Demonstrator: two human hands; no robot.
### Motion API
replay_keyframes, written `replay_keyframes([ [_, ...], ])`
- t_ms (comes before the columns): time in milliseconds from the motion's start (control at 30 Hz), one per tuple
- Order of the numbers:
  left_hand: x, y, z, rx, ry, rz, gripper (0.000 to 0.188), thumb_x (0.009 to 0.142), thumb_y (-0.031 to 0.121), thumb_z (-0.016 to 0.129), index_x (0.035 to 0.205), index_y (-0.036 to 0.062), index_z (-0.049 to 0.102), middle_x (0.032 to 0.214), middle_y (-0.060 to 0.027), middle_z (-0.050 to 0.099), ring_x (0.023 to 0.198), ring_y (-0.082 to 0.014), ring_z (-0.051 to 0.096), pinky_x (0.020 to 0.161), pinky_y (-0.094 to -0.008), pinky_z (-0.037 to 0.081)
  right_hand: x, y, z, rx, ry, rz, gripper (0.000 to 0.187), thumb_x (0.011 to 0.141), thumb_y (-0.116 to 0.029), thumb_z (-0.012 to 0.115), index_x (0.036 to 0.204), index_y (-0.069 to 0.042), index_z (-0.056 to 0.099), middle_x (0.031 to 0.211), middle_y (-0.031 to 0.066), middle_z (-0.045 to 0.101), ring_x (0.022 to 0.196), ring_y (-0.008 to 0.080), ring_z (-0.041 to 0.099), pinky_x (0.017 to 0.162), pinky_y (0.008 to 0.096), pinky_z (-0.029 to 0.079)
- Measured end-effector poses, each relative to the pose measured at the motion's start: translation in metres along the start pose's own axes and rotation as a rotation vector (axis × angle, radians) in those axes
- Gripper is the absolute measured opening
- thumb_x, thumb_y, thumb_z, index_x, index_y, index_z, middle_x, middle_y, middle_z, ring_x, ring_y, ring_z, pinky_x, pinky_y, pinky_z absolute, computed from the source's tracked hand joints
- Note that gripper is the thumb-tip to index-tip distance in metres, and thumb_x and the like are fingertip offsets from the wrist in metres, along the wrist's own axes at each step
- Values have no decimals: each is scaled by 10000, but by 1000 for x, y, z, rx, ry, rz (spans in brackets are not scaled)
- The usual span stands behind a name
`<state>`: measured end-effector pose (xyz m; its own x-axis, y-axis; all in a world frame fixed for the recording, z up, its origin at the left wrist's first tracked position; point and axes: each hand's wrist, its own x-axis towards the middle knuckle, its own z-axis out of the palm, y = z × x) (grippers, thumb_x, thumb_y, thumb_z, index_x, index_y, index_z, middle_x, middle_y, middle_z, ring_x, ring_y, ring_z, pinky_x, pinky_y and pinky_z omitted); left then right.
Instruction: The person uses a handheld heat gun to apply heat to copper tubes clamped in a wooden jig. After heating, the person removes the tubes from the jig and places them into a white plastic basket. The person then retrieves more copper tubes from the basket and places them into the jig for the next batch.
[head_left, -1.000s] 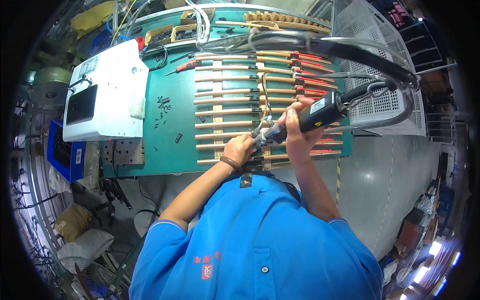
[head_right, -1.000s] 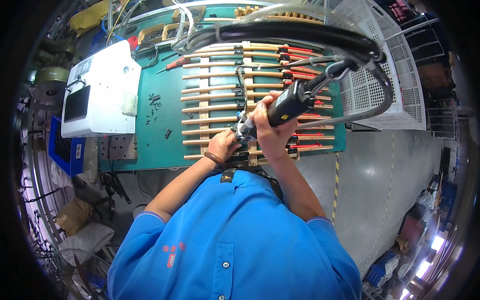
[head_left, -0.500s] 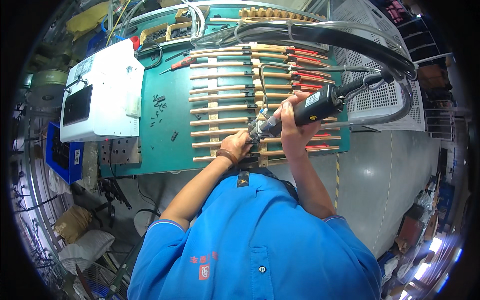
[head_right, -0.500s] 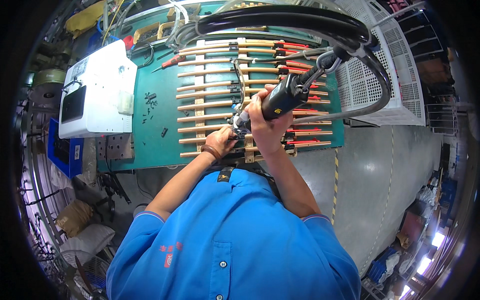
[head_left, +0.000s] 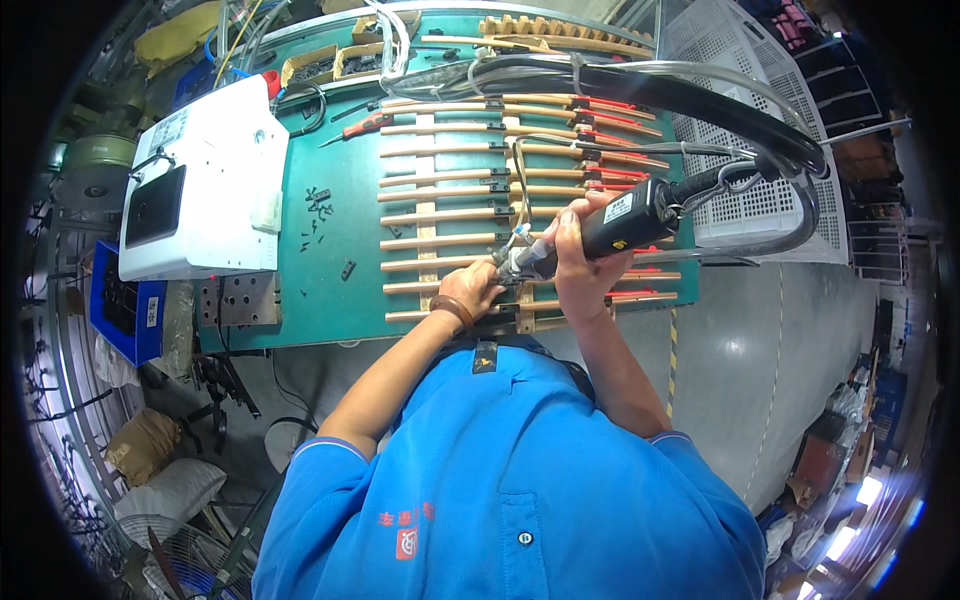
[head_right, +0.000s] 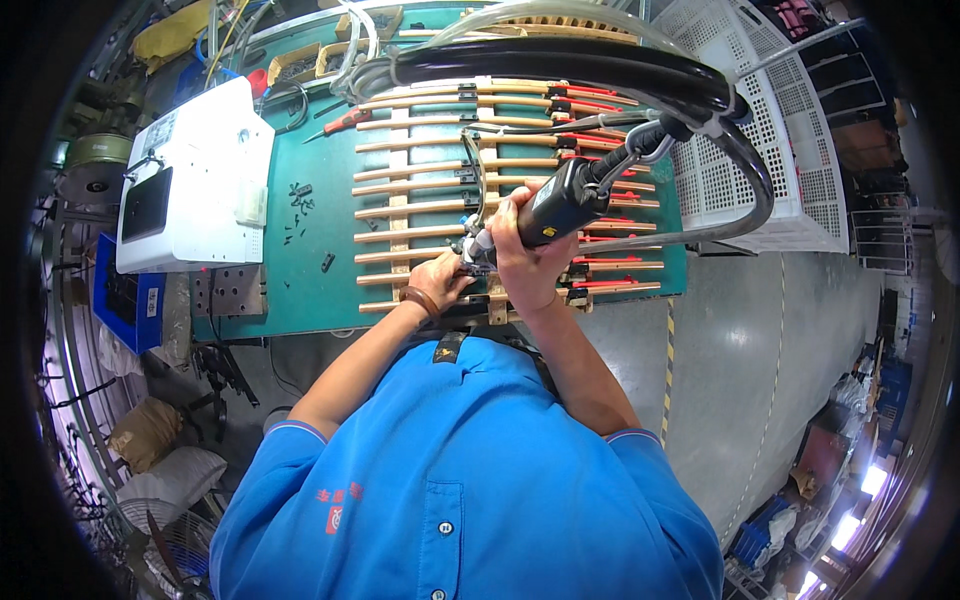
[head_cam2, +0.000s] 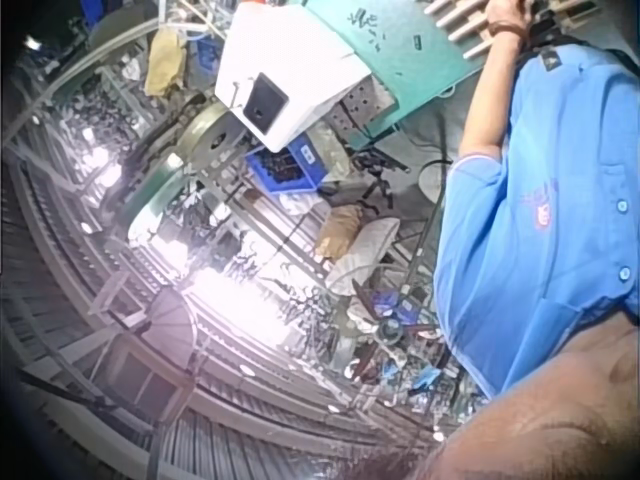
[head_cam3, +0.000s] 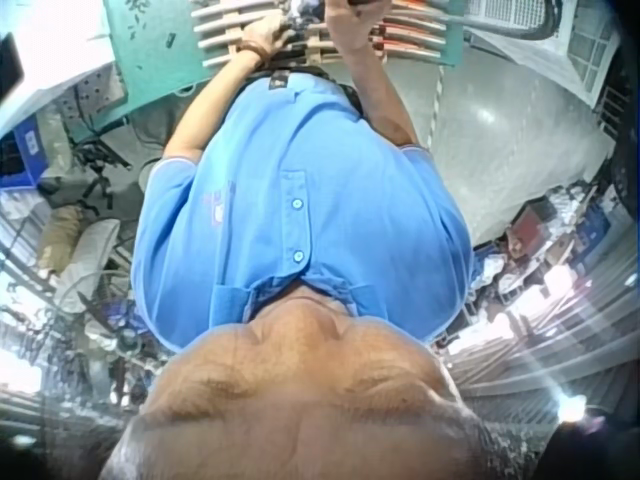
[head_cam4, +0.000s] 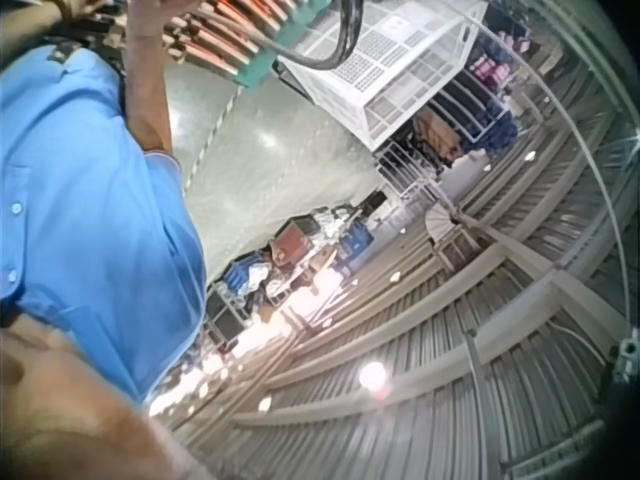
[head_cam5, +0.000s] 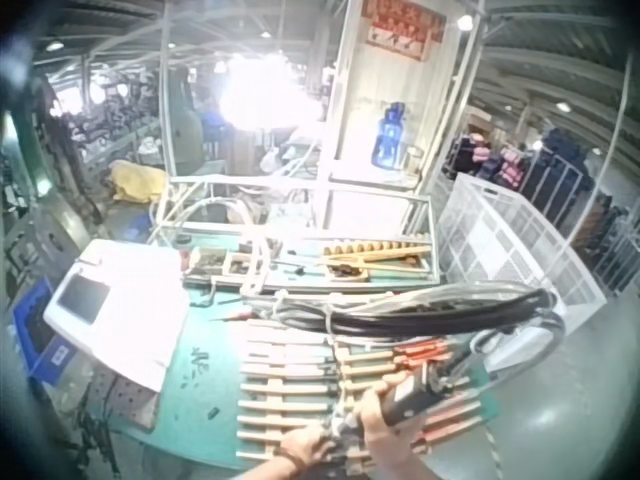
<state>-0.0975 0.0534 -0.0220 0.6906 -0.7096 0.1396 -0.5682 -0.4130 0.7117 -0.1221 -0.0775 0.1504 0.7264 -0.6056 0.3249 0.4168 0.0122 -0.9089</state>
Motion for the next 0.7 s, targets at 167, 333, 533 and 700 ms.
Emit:
replay_keyframes([
  [167,0,3,-2,27,-25,-34,227,757,257,703,837,91,570,817,-95,558,729,-311,599,604,-404,489,-2,-2,4,24,-13,-4,374,795,128,564,1118,-20,450,885,46,545,696,73,540,604,229,490],
  [333,1,2,-2,-15,-1,-7,228,748,250,711,836,94,569,814,-97,558,733,-314,598,607,-407,489,-1,2,2,3,-23,-11,363,797,130,562,1112,-13,452,890,49,545,711,76,545,606,224,491],
  [533,1,2,-1,21,-26,-35,246,742,255,715,849,95,562,811,-104,556,728,-327,593,613,-420,488,-7,6,1,36,-15,-22,376,791,134,568,1116,-16,453,926,51,540,757,86,549,619,224,493],
  [700,-1,-2,-2,39,-3,21,222,751,235,700,854,98,560,822,-104,564,756,-327,596,633,-416,492,-8,8,3,3,-62,-48,382,780,148,563,1107,-12,446,924,50,532,759,87,546,629,218,485],
])
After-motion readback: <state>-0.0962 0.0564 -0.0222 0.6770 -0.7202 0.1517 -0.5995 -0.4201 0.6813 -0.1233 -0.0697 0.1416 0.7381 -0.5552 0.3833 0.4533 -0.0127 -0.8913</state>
